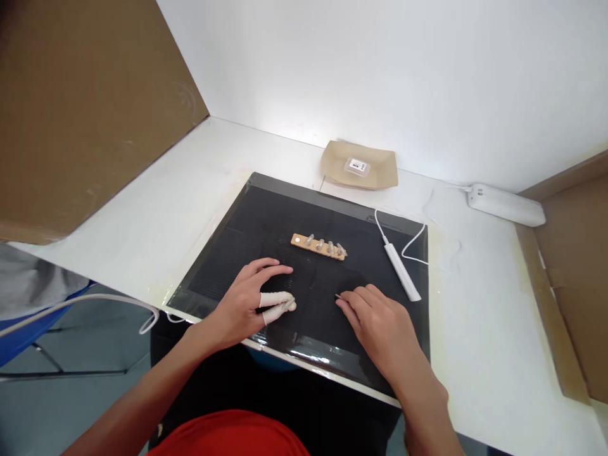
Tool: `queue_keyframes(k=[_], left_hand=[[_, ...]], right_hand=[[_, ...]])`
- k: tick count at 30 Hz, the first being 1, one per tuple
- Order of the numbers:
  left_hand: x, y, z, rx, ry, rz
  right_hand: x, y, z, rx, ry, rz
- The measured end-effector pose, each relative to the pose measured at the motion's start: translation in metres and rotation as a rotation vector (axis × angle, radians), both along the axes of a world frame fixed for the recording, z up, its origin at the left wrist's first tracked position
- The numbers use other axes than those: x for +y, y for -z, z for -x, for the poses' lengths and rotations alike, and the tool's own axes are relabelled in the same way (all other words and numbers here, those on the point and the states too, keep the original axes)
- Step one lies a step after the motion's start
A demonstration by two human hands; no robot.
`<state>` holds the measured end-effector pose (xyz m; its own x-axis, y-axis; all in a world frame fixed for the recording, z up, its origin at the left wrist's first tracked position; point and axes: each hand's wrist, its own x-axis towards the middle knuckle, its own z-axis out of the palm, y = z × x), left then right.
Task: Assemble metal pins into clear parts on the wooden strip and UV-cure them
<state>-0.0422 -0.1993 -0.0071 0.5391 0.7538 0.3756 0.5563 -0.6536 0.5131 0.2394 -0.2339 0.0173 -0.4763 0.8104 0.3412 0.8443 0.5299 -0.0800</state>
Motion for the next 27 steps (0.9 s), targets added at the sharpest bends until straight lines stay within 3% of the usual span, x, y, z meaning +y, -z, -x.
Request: queue_keyframes(k=[4, 9, 11, 12, 13, 16, 20, 24, 25, 27], left_hand=[[0.0, -0.006, 0.0, -0.033, 0.006, 0.024], [0.005, -0.021, -0.009, -0.054, 0.027, 0.006], [0.008, -0.025, -0.014, -0.063, 0.016, -0.041], [0.009, -0.027, -0.016, -0.067, 0.012, -0.057], [0.01, -0.028, -0.018, -0.072, 0.009, -0.063], [0.011, -0.031, -0.02, -0.098, 0.014, -0.047], [0.008, -0.036, -0.019, -0.101, 0.044, -0.048], [0.003, -0.042, -0.019, -0.112, 0.048, -0.062], [0.002, -0.043, -0.019, -0.111, 0.05, -0.069], [-0.001, -0.045, -0.019, -0.106, 0.053, -0.091]], right_hand=[[-0.001, -0.002, -0.006, 0.044, 0.014, 0.038], [0.003, -0.028, 0.017, 0.264, 0.016, -0.092], [0.004, -0.039, 0.026, 0.275, -0.23, 0.033], [0.005, -0.042, 0.029, 0.287, -0.252, 0.041], [0.005, -0.043, 0.03, 0.315, -0.213, -0.045], [0.005, -0.039, 0.027, 0.315, 0.121, -0.291], [-0.003, -0.031, 0.027, 0.255, -0.16, -0.19], [-0.012, -0.032, 0.03, 0.294, 0.155, -0.346], [-0.015, -0.032, 0.032, 0.292, 0.167, -0.359], [-0.021, -0.032, 0.036, 0.264, 0.033, -0.327]])
